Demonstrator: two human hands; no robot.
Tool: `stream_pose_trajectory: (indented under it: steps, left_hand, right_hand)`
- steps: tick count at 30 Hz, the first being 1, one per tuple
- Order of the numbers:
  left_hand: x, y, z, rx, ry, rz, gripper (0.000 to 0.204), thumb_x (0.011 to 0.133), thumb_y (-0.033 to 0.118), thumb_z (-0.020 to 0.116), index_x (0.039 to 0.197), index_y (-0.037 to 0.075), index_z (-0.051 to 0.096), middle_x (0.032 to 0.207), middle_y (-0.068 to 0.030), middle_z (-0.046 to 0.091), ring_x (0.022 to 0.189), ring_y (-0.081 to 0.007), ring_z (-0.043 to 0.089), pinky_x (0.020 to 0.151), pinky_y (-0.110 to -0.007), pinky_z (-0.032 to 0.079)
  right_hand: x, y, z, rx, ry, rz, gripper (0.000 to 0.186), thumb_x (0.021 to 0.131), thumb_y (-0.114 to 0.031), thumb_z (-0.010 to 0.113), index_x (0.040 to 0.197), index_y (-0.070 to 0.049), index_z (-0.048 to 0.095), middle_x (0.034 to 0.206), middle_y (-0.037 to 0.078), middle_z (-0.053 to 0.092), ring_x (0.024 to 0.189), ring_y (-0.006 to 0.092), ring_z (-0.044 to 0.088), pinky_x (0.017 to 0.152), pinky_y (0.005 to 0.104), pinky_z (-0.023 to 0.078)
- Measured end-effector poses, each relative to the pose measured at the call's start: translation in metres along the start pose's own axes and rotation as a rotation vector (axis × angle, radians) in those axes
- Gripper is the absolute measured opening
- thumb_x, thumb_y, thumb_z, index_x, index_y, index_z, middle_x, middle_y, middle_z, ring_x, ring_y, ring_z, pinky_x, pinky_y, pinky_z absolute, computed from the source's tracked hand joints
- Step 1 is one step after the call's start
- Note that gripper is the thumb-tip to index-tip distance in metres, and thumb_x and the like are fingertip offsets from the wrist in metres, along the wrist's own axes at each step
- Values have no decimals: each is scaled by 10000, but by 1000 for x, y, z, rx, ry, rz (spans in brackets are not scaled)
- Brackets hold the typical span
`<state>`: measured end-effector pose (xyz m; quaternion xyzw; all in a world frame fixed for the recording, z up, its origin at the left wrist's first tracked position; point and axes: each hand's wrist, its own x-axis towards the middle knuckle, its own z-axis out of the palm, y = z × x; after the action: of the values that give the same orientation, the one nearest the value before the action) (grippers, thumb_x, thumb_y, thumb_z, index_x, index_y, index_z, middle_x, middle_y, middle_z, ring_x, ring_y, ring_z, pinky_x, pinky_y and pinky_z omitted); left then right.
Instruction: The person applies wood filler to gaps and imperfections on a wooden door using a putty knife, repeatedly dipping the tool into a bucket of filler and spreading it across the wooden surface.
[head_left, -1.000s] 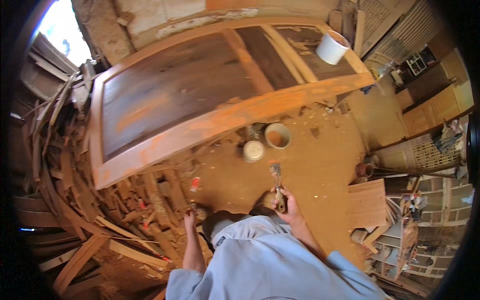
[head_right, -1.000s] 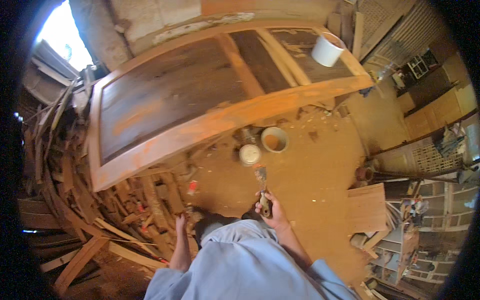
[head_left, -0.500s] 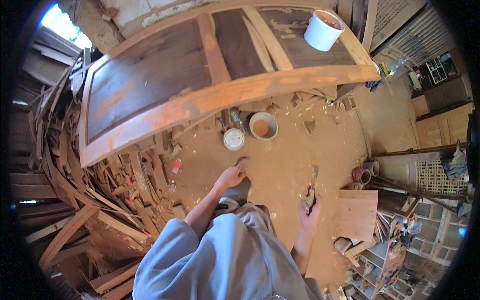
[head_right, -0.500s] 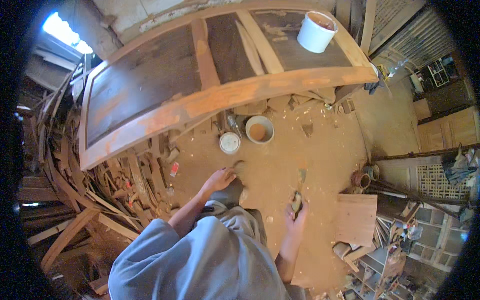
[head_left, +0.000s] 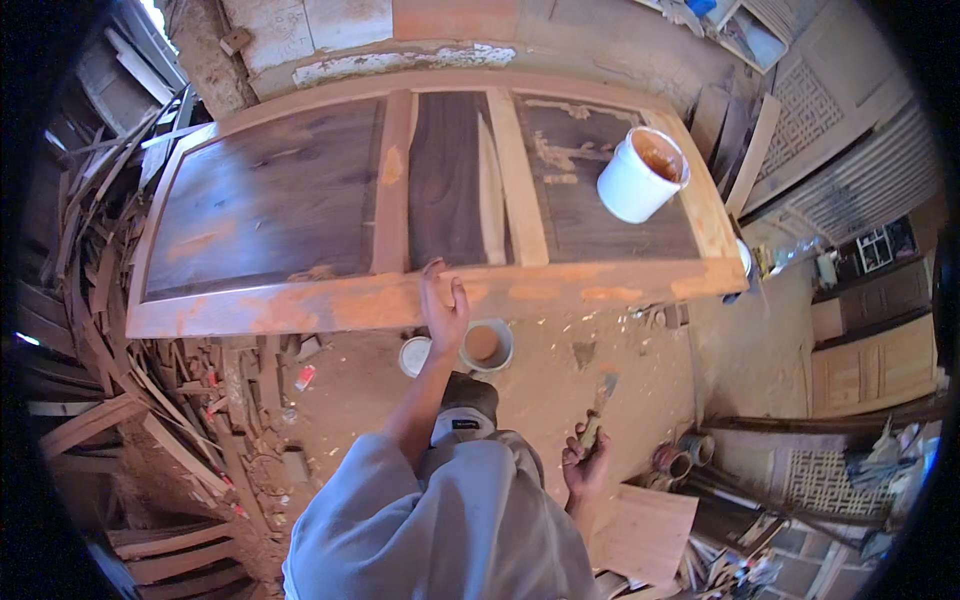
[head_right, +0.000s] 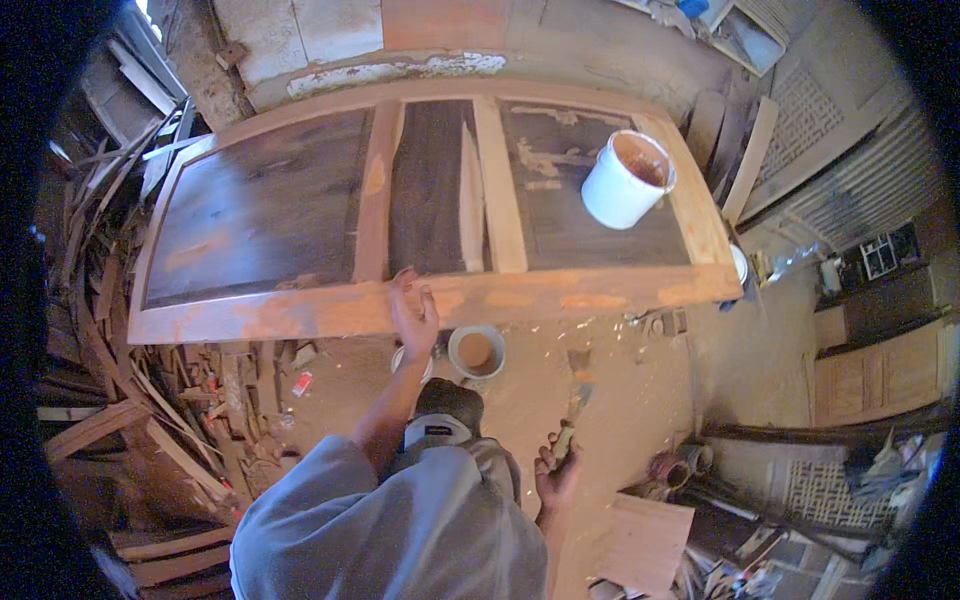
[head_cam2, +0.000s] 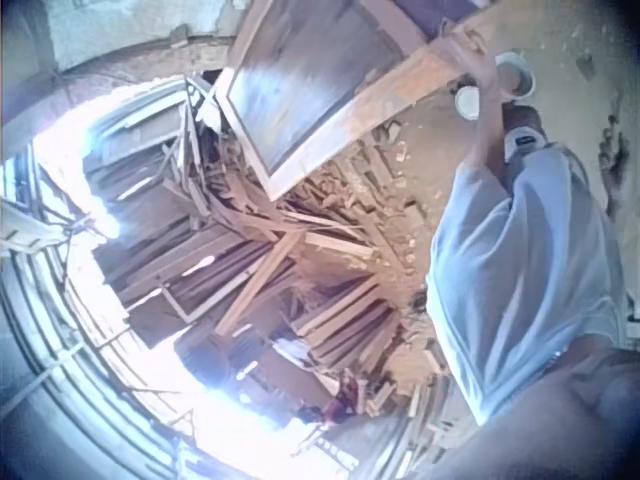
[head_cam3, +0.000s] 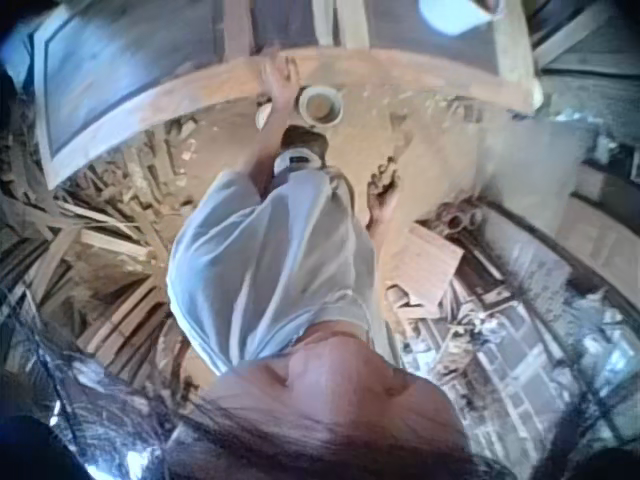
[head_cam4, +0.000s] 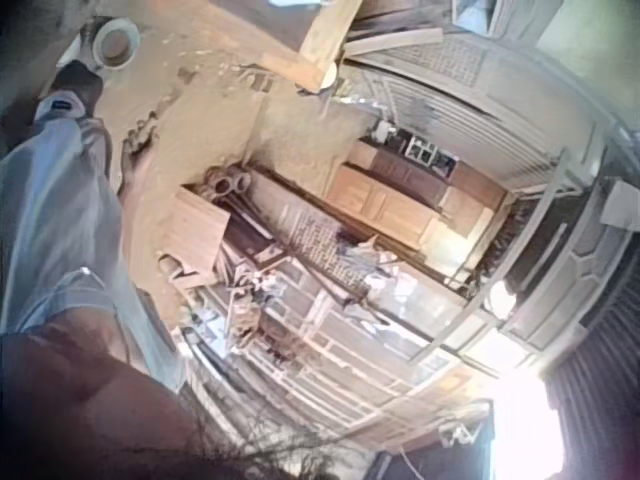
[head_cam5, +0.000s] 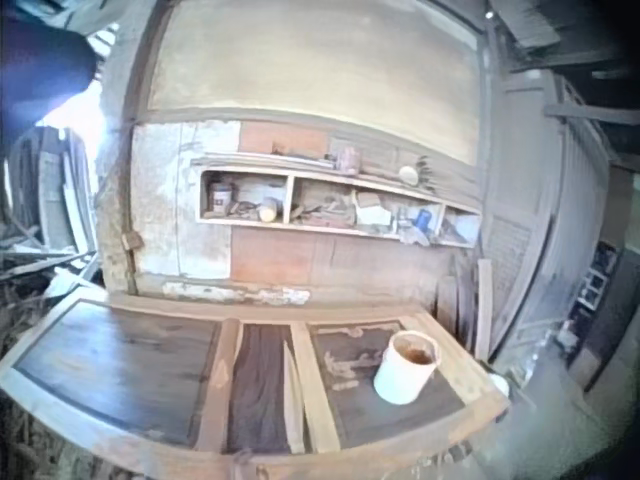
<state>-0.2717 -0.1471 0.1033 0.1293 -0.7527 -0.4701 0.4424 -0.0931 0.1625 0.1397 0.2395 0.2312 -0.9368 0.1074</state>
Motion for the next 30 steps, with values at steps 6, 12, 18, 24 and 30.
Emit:
stream_pose_trajectory:
  steps: [6, 12, 18, 24, 30]
  left_hand:
    - [-3, -9, 53, -18, -15, -84, 364, 894, 17, 603, 1243, -31, 506, 1257, -207, 558, 1177, -322, 542, 961, -393, 463]
    - [-16, -14, 12, 141, 47, -115, 372, 895, 19, 584, 1258, -27, 519, 1253, -177, 583, 1047, -274, 598, 867, -360, 488]
    - [4, 13, 3, 471, 350, -268, 296, 957, 82, 570, 1233, -25, 559, 978, -126, 609, 886, -219, 580, 820, -340, 476]
    - [-4, 49, 110, 294, 461, -278, 257, 981, 89, 551, 1216, -14, 566, 917, -91, 579, 828, -184, 559, 775, -309, 464]
    - [5, 96, 254, 25, 27, -296, 262, 959, 71, 554, 1204, -19, 554, 1124, -148, 587, 849, -179, 579, 747, -307, 483]
  right_hand:
    - [148, -132, 75, -175, -47, -16, 333, 1015, -361, 497, 1224, -104, 534, 889, 20, 563, 581, 66, 431, 472, 202, 342]
    - [271, -221, 223, -1048, -1, -732, 332, 1020, -257, 501, 1302, -81, 515, 898, 42, 597, 613, 97, 497, 501, 244, 391]
    - [364, -259, 227, -2082, 171, -1183, 379, 960, -145, 567, 1315, -28, 502, 1021, 240, 636, 872, 433, 659, 713, 503, 518]
    - [368, -298, 221, -1737, -170, -943, 337, 939, -182, 572, 1253, -72, 516, 856, 162, 678, 728, 323, 672, 623, 435, 541]
    - [373, -328, 171, -691, -318, -41, 259, 909, -111, 419, 1139, -69, 531, 951, 120, 683, 670, 197, 605, 633, 310, 518]
